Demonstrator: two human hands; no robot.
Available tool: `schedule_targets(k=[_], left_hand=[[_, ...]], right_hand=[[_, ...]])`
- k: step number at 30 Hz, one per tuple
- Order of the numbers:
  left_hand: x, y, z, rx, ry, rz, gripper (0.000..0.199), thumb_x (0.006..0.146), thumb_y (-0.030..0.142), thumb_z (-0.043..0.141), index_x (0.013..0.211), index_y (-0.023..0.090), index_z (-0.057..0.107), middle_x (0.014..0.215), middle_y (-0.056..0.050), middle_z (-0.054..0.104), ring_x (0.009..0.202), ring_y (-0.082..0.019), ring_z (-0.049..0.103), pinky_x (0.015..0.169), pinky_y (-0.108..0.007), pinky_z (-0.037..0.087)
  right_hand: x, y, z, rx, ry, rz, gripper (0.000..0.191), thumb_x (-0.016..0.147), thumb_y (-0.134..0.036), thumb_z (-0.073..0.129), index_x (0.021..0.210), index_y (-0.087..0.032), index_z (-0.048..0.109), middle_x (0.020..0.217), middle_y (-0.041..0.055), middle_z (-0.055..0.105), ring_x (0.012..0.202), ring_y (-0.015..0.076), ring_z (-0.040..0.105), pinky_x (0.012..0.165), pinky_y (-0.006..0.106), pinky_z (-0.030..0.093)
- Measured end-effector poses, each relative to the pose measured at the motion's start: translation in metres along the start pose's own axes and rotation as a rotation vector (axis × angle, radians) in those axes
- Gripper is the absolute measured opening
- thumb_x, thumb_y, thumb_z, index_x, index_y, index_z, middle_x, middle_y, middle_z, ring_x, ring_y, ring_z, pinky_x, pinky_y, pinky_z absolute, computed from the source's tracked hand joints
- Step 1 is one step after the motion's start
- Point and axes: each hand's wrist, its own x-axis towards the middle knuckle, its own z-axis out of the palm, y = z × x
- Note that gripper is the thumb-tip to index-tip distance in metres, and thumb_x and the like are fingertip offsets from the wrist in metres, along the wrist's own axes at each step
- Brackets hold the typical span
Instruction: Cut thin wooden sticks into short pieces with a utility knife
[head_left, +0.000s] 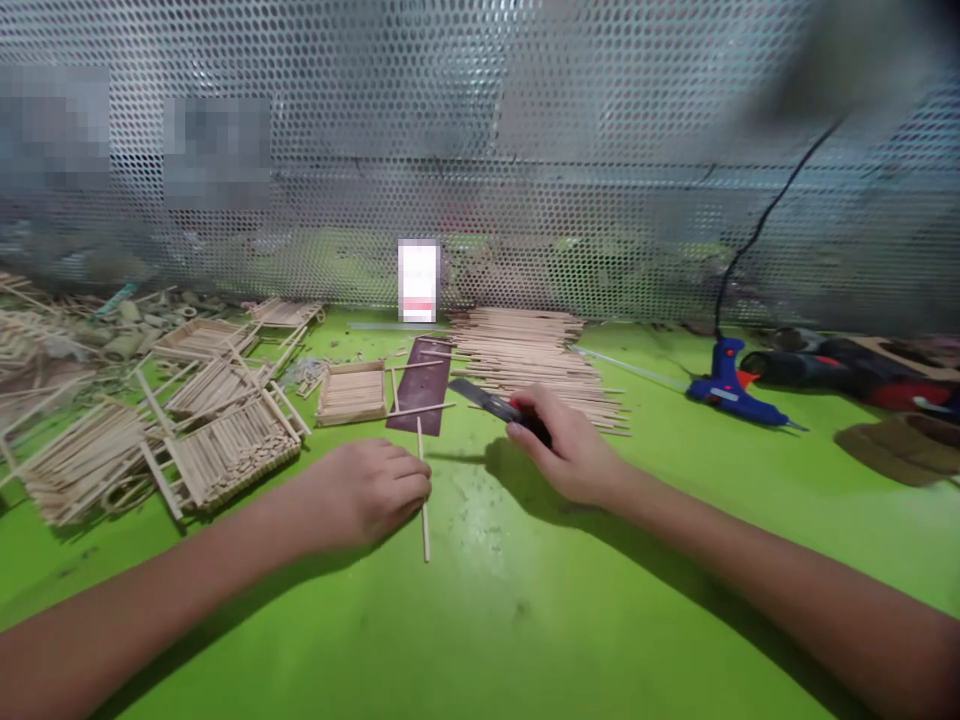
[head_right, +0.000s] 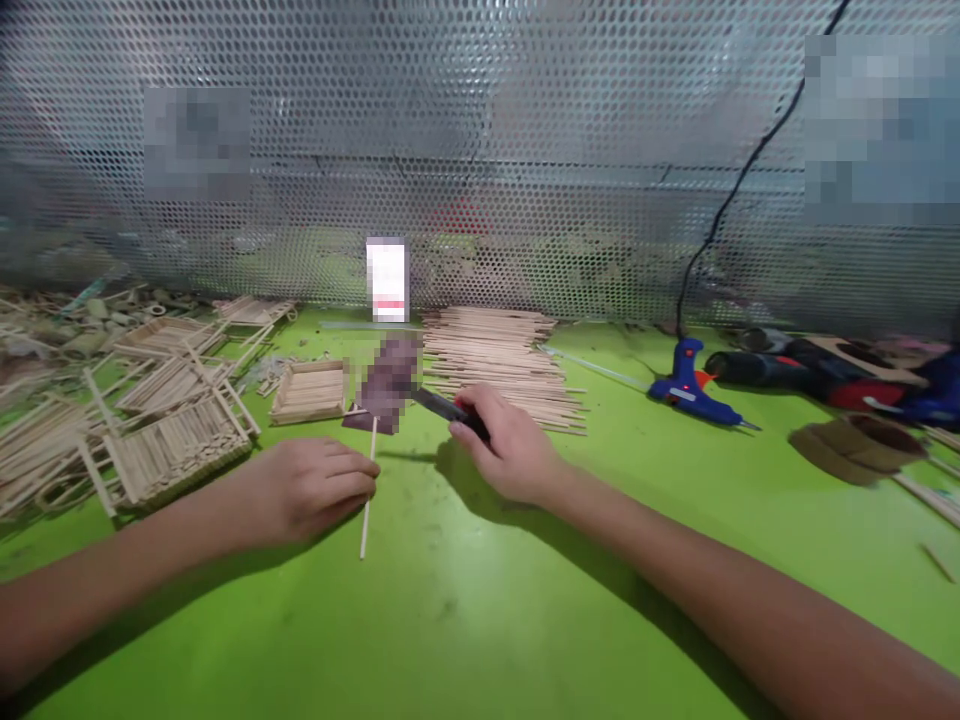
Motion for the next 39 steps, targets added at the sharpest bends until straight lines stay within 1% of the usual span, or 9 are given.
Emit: schedule_targets(k=[3,5,8,11,16,20,26,30,39], left_hand=[[-0.009,0.003,0.004,-0.074,0.024,-0.095,0.022,0.103,0.014,0.056,0.112,0.015,0.076,0.116,-0.01,0.08,0.099,-0.021,0.076,0.091,-0.04,0.064],[-0.014,0.003,0.005,-0.105,0.022,-0.114,0.026,0.104,0.016,0.056,0.121,0.018,0.075,0.123,-0.01,0.078,0.107,-0.021,0.075,0.099,-0.042,0.062],[-0.016,0.001,0.007,-0.144,0.03,-0.126,0.025,0.105,0.021,0.057,0.123,0.019,0.076,0.123,-0.008,0.079,0.108,-0.021,0.075,0.101,-0.042,0.061],[-0.014,0.0,0.008,-0.162,0.043,-0.124,0.024,0.106,0.024,0.058,0.12,0.018,0.077,0.121,-0.008,0.079,0.108,-0.022,0.075,0.098,-0.041,0.061],[-0.011,0.002,0.008,-0.155,0.054,-0.105,0.024,0.106,0.022,0.058,0.119,0.018,0.077,0.12,-0.007,0.08,0.111,-0.023,0.075,0.098,-0.041,0.06],[-0.011,0.003,0.007,-0.151,0.055,-0.103,0.023,0.105,0.021,0.058,0.118,0.018,0.078,0.12,-0.007,0.08,0.11,-0.022,0.075,0.097,-0.04,0.06],[-0.01,0.004,0.006,-0.154,0.084,-0.079,0.022,0.106,0.024,0.058,0.114,0.017,0.078,0.116,-0.008,0.081,0.104,-0.022,0.075,0.093,-0.04,0.06],[-0.01,0.004,0.006,-0.164,0.08,-0.084,0.023,0.107,0.025,0.057,0.113,0.016,0.077,0.116,-0.007,0.081,0.104,-0.022,0.075,0.094,-0.04,0.059],[-0.01,0.004,0.006,-0.164,0.075,-0.086,0.021,0.107,0.025,0.058,0.114,0.017,0.077,0.117,-0.006,0.081,0.104,-0.022,0.074,0.094,-0.04,0.056]], right_hand=[[-0.007,-0.017,-0.01,-0.08,-0.092,-0.159,0.021,0.105,-0.031,0.042,0.112,-0.019,0.058,0.097,0.0102,0.068,0.076,0.0231,0.061,0.067,0.037,0.048],[-0.013,-0.03,-0.009,-0.15,-0.224,-0.258,0.021,0.106,-0.026,0.041,0.112,-0.02,0.061,0.092,0.0068,0.069,0.067,0.0194,0.059,0.061,0.033,0.044],[-0.021,-0.047,-0.001,-0.3,-0.329,-0.424,0.016,0.105,-0.022,0.047,0.104,-0.022,0.063,0.085,0.0027,0.068,0.061,0.0171,0.055,0.057,0.032,0.037],[-0.027,-0.058,0.006,-0.332,-0.393,-0.51,0.013,0.1,-0.014,0.051,0.1,-0.021,0.062,0.081,0.0018,0.065,0.068,0.0184,0.057,0.058,0.032,0.036],[-0.033,-0.062,0.009,-0.333,-0.423,-0.519,0.013,0.1,-0.014,0.051,0.104,-0.021,0.061,0.086,0.0034,0.067,0.074,0.0204,0.058,0.062,0.034,0.04],[-0.035,-0.063,0.009,-0.342,-0.42,-0.515,0.011,0.099,-0.014,0.053,0.101,-0.022,0.061,0.084,0.0028,0.067,0.072,0.0207,0.058,0.061,0.035,0.041],[-0.035,-0.067,0.007,-0.354,-0.45,-0.521,0.016,0.095,-0.01,0.051,0.1,-0.023,0.06,0.084,0.002,0.067,0.073,0.0207,0.058,0.061,0.037,0.043],[-0.036,-0.067,0.006,-0.355,-0.482,-0.519,0.015,0.093,-0.009,0.054,0.098,-0.022,0.057,0.084,0.0016,0.065,0.072,0.0202,0.057,0.061,0.036,0.04],[-0.035,-0.069,0.004,-0.336,-0.482,-0.502,0.015,0.093,-0.008,0.054,0.096,-0.022,0.057,0.082,0.0014,0.064,0.071,0.02,0.055,0.06,0.035,0.036]])
